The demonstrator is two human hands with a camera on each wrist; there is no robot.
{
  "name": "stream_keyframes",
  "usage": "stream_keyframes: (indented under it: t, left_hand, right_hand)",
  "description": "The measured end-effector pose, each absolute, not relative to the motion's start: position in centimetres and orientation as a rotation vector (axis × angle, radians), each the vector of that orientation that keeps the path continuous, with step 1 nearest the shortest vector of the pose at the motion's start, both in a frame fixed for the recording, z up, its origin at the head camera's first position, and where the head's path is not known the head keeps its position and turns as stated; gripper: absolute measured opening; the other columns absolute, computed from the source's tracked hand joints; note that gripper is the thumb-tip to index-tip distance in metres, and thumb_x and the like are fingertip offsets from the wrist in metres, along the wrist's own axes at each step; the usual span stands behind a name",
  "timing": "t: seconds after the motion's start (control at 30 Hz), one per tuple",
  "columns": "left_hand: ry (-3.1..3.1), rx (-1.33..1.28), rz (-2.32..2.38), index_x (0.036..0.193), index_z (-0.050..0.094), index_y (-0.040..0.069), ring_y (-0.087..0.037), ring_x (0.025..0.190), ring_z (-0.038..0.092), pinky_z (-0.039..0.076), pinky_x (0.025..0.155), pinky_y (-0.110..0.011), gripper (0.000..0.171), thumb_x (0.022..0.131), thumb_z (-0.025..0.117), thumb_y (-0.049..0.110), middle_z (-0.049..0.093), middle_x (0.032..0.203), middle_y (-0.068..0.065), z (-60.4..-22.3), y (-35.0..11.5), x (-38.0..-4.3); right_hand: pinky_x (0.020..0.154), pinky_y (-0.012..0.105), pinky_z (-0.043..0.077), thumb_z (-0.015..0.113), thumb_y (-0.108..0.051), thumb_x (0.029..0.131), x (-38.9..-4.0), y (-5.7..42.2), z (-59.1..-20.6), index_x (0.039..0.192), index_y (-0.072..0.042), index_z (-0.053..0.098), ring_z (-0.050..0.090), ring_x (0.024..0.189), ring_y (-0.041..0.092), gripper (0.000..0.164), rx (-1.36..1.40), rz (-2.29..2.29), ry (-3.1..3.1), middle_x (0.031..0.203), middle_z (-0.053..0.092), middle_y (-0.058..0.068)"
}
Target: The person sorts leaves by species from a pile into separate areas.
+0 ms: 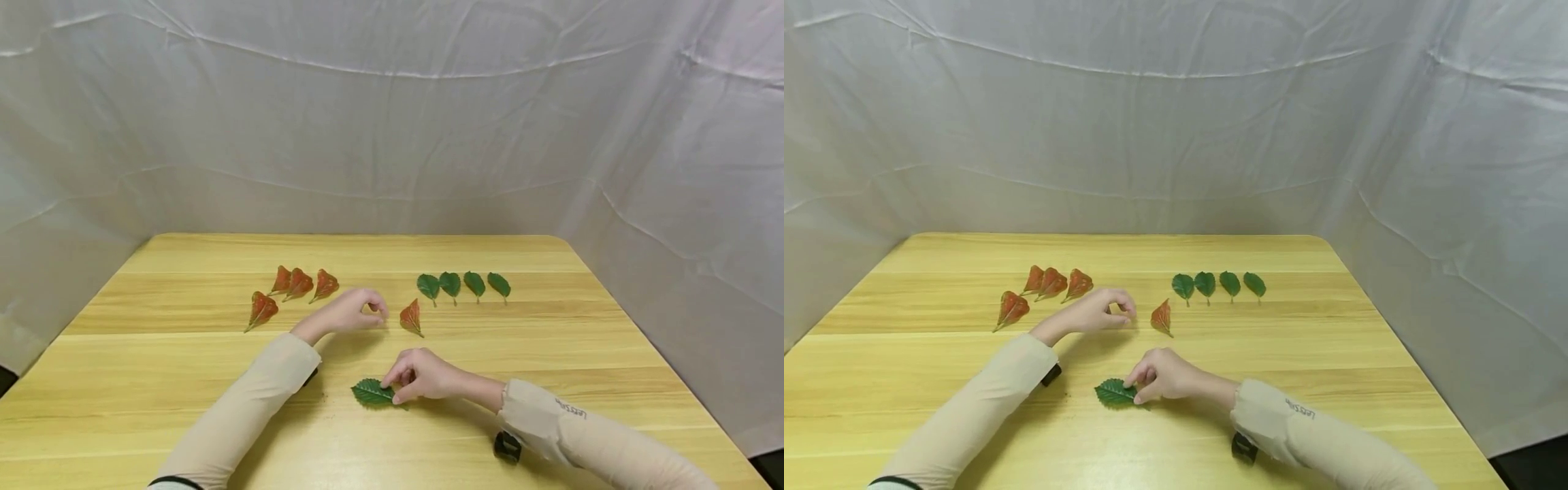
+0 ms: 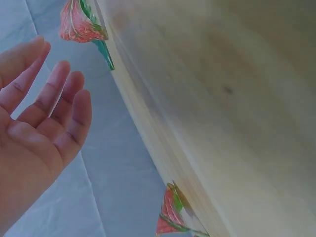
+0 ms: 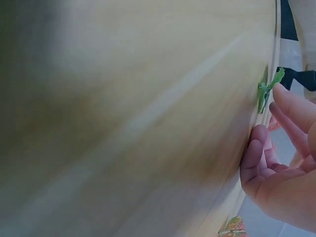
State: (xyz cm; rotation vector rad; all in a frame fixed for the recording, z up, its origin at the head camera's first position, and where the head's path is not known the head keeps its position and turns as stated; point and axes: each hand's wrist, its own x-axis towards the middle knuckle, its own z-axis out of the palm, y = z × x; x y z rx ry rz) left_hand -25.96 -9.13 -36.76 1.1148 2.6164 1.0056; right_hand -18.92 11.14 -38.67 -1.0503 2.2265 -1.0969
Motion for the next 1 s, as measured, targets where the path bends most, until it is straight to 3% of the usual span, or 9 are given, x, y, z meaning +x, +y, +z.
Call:
stream_keyframes:
  t: [0.4, 0.63, 1.0]
  left_hand:
    - [2.6, 1.125, 1.047, 0.098, 0.062, 0.002, -0.027, 0.099, 0.05, 0.04, 0.085, -0.044, 0.016, 0.082, 0.062, 0.003, 0.057, 0.108, -0.009, -36.8, -6.8, -27.8]
    - [2.548, 1.196, 0.992, 0.088, 0.057, 0.003, -0.028, 0.115, 0.042, 0.035, 0.093, -0.043, 0.014, 0.078, 0.066, 0.0, 0.046, 0.127, -0.017, -37.1, -5.7, -28.8]
    - [2.408, 1.217, 0.964, 0.082, 0.057, 0.004, -0.029, 0.122, 0.036, 0.028, 0.098, -0.044, 0.013, 0.078, 0.064, -0.006, 0.046, 0.128, -0.018, -37.3, -4.8, -29.8]
  right_hand:
    - [0.056, 0.018, 0.042, 0.073, -0.003, 0.072, -18.9, 11.0, -38.4, 0.092, -0.002, 0.071, 0.046, 0.062, 0.003, 0.02, -1.048, -0.996, 2.268, 0.079, 0.053, 0.0]
    - [0.055, 0.018, 0.042, 0.073, -0.004, 0.072, -18.9, 10.9, -38.3, 0.091, -0.003, 0.071, 0.046, 0.062, 0.003, 0.019, -1.078, -0.967, 2.274, 0.078, 0.054, 0.0]
    - [0.057, 0.018, 0.043, 0.073, -0.004, 0.071, -19.0, 10.9, -38.4, 0.09, -0.003, 0.072, 0.046, 0.063, 0.002, 0.019, -1.11, -0.952, 2.279, 0.078, 0.054, -0.001]
